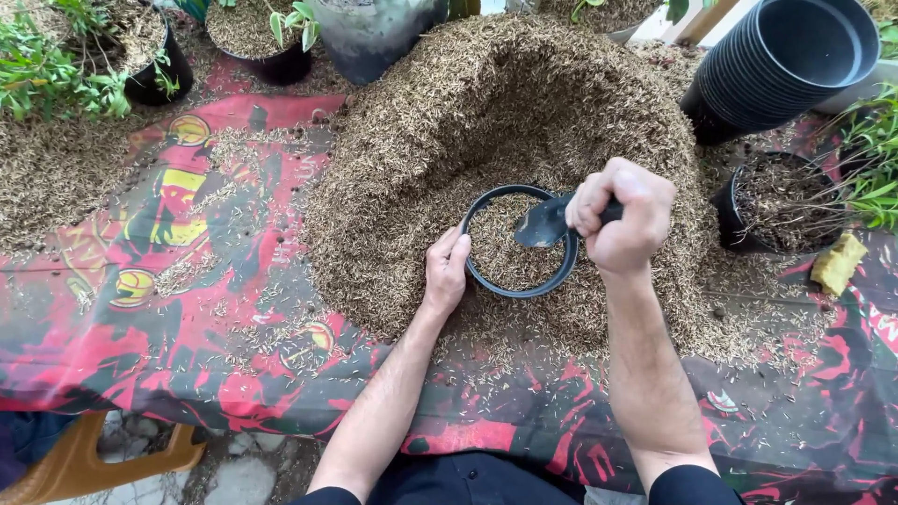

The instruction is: The person scoops soil from a large pile on a table into a black plastic plant pot using a small hand trowel. The person repeatedly fills the pot and uses the trowel to level and compact the soil inside.

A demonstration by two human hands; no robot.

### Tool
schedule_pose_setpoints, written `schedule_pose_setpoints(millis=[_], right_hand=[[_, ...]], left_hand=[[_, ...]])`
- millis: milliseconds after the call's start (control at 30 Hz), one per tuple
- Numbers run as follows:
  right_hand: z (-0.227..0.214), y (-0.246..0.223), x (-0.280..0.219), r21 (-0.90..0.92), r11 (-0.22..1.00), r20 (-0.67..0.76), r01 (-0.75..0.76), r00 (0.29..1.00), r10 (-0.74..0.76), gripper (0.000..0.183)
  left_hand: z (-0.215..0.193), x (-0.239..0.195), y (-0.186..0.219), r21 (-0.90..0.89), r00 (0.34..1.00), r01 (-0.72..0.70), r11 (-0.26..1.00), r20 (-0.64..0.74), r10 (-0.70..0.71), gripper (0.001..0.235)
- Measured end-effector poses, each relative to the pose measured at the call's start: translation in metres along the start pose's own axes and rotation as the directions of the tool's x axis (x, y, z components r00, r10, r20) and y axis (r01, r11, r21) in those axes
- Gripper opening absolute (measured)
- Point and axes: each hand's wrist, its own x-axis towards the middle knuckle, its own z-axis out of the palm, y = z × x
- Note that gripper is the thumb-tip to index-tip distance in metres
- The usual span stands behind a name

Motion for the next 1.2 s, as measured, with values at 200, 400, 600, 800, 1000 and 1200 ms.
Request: schedule_pose_setpoints(millis=[200,400,600,800,1000,1200], right_hand=[[-0.005,0.028,0.000,-0.092,0.995,0.085,-0.044,0.995,0.052,0.045],[-0.008,0.021,-0.004,-0.059,0.997,0.000,-0.055,0.998,0.055,0.046],[-0.026,-0.017,-0.018,0.032,0.985,-0.230,0.169,0.960,-0.157,0.042],[0.020,0.028,-0.042,-0.018,0.746,-0.167,0.665,0.734,-0.658,0.041],[0.051,0.009,-0.081,-0.148,0.836,0.119,0.529,0.848,-0.516,0.027],[0.001,0.028,-0.091,-0.397,0.817,0.172,0.418,0.908,-0.381,0.021]], left_hand=[[0.000,0.010,0.056,0.022,1.000,-0.003,1.000,-0.014,0.003,0.029],[-0.001,0.011,0.072,0.062,1.000,-0.006,0.998,-0.018,0.007,0.029],[0.013,0.006,0.136,0.377,0.953,-0.104,0.920,-0.227,0.201,0.025],[0.058,0.011,0.174,-0.180,0.928,0.337,0.924,0.227,-0.294,0.048],[0.045,0.023,0.180,-0.505,0.815,0.565,0.652,0.220,-0.535,0.029],[-0.013,0.033,0.200,-0.254,0.698,0.716,0.650,0.238,-0.676,0.028]])
